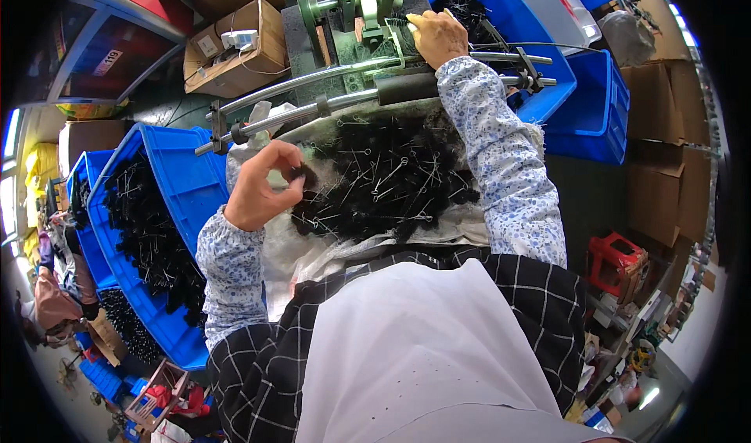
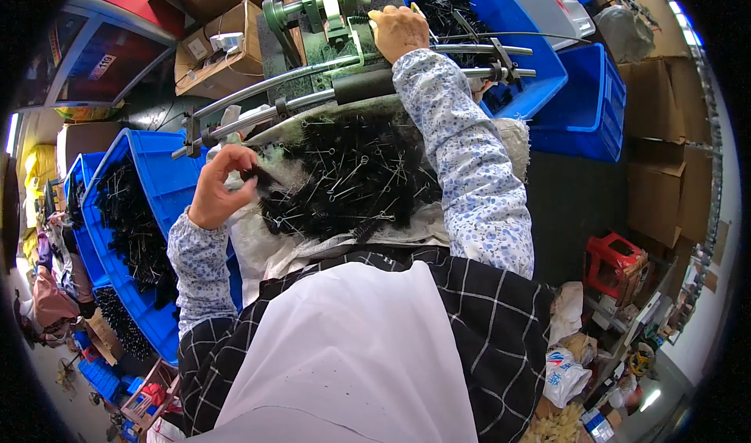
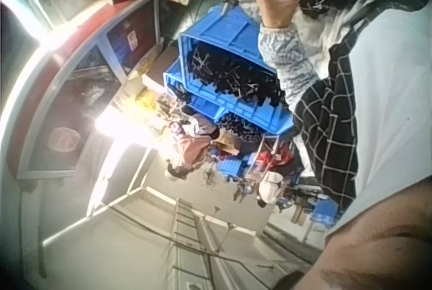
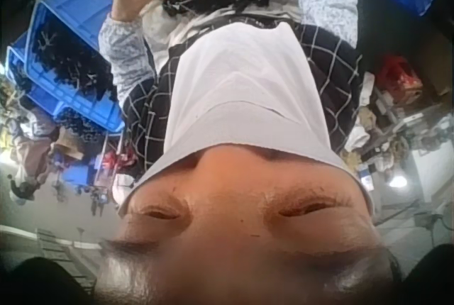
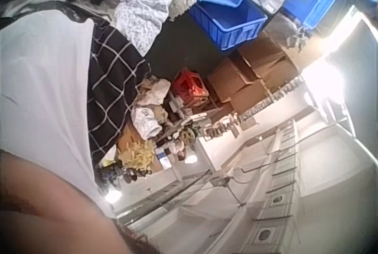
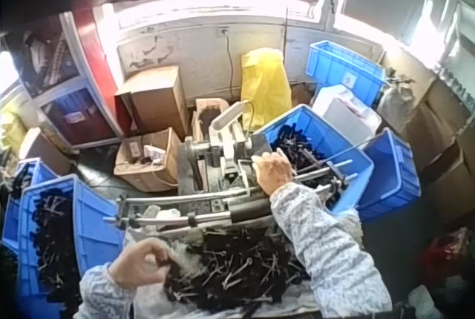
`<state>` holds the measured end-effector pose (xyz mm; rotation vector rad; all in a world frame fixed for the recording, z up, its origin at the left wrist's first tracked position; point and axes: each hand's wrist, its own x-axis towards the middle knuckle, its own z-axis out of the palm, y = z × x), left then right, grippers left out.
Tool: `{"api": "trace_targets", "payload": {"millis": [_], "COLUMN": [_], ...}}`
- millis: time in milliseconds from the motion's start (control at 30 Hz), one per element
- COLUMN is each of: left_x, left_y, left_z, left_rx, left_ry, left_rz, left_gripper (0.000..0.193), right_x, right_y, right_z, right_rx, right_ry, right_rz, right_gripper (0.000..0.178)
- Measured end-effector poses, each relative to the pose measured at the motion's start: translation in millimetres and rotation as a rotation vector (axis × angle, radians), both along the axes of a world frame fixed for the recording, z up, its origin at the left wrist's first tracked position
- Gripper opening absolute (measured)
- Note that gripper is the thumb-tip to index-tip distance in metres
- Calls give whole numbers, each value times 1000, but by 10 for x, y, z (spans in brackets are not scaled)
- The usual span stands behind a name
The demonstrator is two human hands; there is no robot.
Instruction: The person operates a green benchtop machine to process small black metal objects. They pick up the objects from a pile on a white cloth and feed them into the machine's rollers, then place the processed items into a blue bin. The person repeats this cycle continuously throughout the clip.
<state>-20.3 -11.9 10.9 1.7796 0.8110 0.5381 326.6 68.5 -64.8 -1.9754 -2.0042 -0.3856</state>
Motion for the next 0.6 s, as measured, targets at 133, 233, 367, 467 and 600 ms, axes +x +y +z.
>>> {"api": "trace_targets", "payload": {"millis": [133,233,367,467,600], "left_x": [34,65,221,235,123], "left_y": [-22,-10,5,-9,18], "left_z": [-39,-53,-16,23,-70], "left_rx": [12,20,7,36,72], "left_ry": [-4,0,-42,-32,-41], "left_rz": [-8,-37,-53,-34,-5], "left_gripper": [24,24,25,27,29], "right_x": [-6,20,10,39,80], "right_y": [33,80,170,142,-28], "right_z": [-46,-82,-62,-47,-41], "right_rx": [-19,-3,-52,-60,-58], "right_ry": [31,6,-30,-83,7], "right_rz": [21,26,5,-27,-167], "right_gripper": [20,21,23,27,38]}}
